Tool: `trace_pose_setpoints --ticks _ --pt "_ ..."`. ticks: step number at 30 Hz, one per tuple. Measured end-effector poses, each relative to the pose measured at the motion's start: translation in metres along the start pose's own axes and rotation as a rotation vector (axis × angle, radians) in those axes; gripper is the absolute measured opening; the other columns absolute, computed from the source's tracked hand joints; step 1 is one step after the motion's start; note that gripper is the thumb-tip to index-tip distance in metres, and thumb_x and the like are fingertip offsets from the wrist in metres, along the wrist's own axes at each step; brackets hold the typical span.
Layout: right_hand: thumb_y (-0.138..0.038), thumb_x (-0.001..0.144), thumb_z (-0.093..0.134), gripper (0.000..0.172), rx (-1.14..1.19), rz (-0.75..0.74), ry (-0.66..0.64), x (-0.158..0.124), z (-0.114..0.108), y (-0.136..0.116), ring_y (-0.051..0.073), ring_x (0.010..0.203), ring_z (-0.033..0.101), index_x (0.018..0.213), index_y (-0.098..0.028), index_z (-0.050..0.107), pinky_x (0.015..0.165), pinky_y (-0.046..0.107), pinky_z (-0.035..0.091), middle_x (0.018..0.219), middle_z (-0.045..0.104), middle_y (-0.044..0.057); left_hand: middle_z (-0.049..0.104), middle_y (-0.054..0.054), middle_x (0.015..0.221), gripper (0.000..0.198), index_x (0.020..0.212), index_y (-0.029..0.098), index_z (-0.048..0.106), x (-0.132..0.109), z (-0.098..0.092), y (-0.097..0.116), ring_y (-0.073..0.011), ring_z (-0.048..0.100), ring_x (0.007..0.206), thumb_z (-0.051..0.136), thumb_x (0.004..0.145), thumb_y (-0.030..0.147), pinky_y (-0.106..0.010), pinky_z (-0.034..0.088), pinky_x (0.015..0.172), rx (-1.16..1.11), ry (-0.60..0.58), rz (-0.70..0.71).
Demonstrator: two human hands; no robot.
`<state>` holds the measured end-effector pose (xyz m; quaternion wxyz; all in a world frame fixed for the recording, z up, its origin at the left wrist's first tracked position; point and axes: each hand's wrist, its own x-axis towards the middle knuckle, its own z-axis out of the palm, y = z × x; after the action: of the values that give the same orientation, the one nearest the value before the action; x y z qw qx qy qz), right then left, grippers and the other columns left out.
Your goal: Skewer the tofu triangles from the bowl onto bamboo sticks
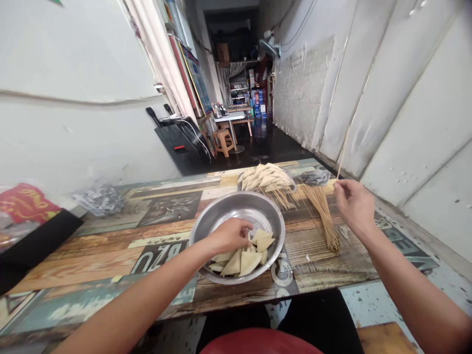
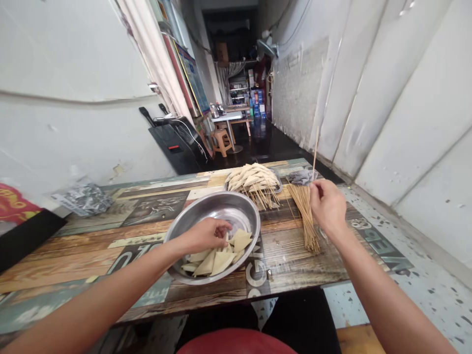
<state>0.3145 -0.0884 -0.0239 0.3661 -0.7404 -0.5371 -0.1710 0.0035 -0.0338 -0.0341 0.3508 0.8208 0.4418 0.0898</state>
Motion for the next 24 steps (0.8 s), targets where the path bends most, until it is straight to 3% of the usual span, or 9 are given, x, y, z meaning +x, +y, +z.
trace_pose_setpoints --ticks 2,5,9,12,15,19,22,24 --pt "-0.026 0.086 0.041 0.021 0.055 -0.026 0.054 -0.007 -0.009 -0.010 0.018 0.070 0.058 0.090 -0.015 0.059 0.066 0.028 0.044 0.081 0.064 0.007 0.066 -0.002 0.067 0.038 0.093 0.019 0.068 0.000 -0.004 0.002 -0.0178 0.057 0.062 0.068 0.056 0.026 -0.024 0.038 0.058 0.013 -0.009 0.004" --pt "-0.027 0.086 0.044 0.016 0.140 -0.082 0.063 -0.026 -0.025 -0.029 0.015 0.068 0.058 0.086 -0.018 0.057 0.065 0.025 0.044 0.078 0.062 0.003 0.069 -0.002 0.074 0.029 0.085 0.021 0.071 -0.002 -0.018 0.008 -0.0185 0.059 0.067 0.068 0.057 0.026 -0.023 0.038 0.060 0.048 -0.127 0.048" --pt "-0.027 0.085 0.048 0.011 0.334 -0.135 -0.036 -0.056 -0.041 -0.049 0.014 0.067 0.057 0.080 -0.020 0.056 0.063 0.023 0.042 0.075 0.060 0.001 0.069 -0.001 0.074 0.020 0.076 0.021 0.072 -0.003 -0.036 0.013 -0.0161 0.059 0.069 0.068 0.058 0.026 -0.020 0.037 0.060 0.191 -0.338 0.082" --pt "-0.025 0.084 0.049 0.008 0.494 -0.100 -0.132 -0.076 -0.045 -0.054 0.015 0.070 0.056 0.081 -0.020 0.055 0.065 0.024 0.041 0.076 0.059 0.001 0.068 -0.003 0.067 0.024 0.079 0.018 0.071 -0.002 -0.037 0.009 -0.0149 0.060 0.061 0.062 0.064 0.034 -0.021 0.038 0.056 0.118 -0.407 0.004" --pt "-0.025 0.084 0.051 0.007 0.578 -0.058 -0.189 -0.091 -0.046 -0.055 0.015 0.071 0.055 0.081 -0.021 0.056 0.065 0.024 0.041 0.078 0.058 0.001 0.067 -0.004 0.062 0.023 0.071 0.015 0.069 -0.001 -0.029 0.006 -0.0157 0.060 0.058 0.060 0.065 0.036 -0.021 0.038 0.053 0.056 -0.298 -0.078" --pt "-0.026 0.085 0.049 0.008 0.647 -0.013 -0.284 -0.109 -0.048 -0.059 0.014 0.070 0.054 0.081 -0.022 0.054 0.065 0.023 0.041 0.077 0.057 0.000 0.065 -0.002 0.061 0.010 0.061 0.016 0.067 -0.004 -0.028 0.017 -0.0150 0.058 0.060 0.064 0.061 0.025 -0.021 0.036 0.053 0.220 -0.068 0.027" --pt "-0.028 0.087 0.046 0.013 0.688 0.041 -0.413 -0.120 -0.051 -0.066 0.013 0.065 0.053 0.079 -0.021 0.053 0.061 0.023 0.042 0.070 0.055 -0.001 0.066 -0.004 0.079 0.019 0.080 0.017 0.069 -0.007 -0.033 0.026 -0.0149 0.058 0.067 0.061 0.063 0.021 -0.021 0.038 0.060 0.249 0.071 0.166" --pt "-0.030 0.088 0.044 0.016 0.717 0.056 -0.488 -0.126 -0.053 -0.071 0.013 0.063 0.054 0.077 -0.021 0.052 0.059 0.022 0.042 0.066 0.055 -0.001 0.065 -0.006 0.090 0.032 0.093 0.017 0.067 -0.006 -0.034 0.026 -0.0159 0.058 0.071 0.062 0.062 0.020 -0.022 0.039 0.063 0.288 0.091 0.197"
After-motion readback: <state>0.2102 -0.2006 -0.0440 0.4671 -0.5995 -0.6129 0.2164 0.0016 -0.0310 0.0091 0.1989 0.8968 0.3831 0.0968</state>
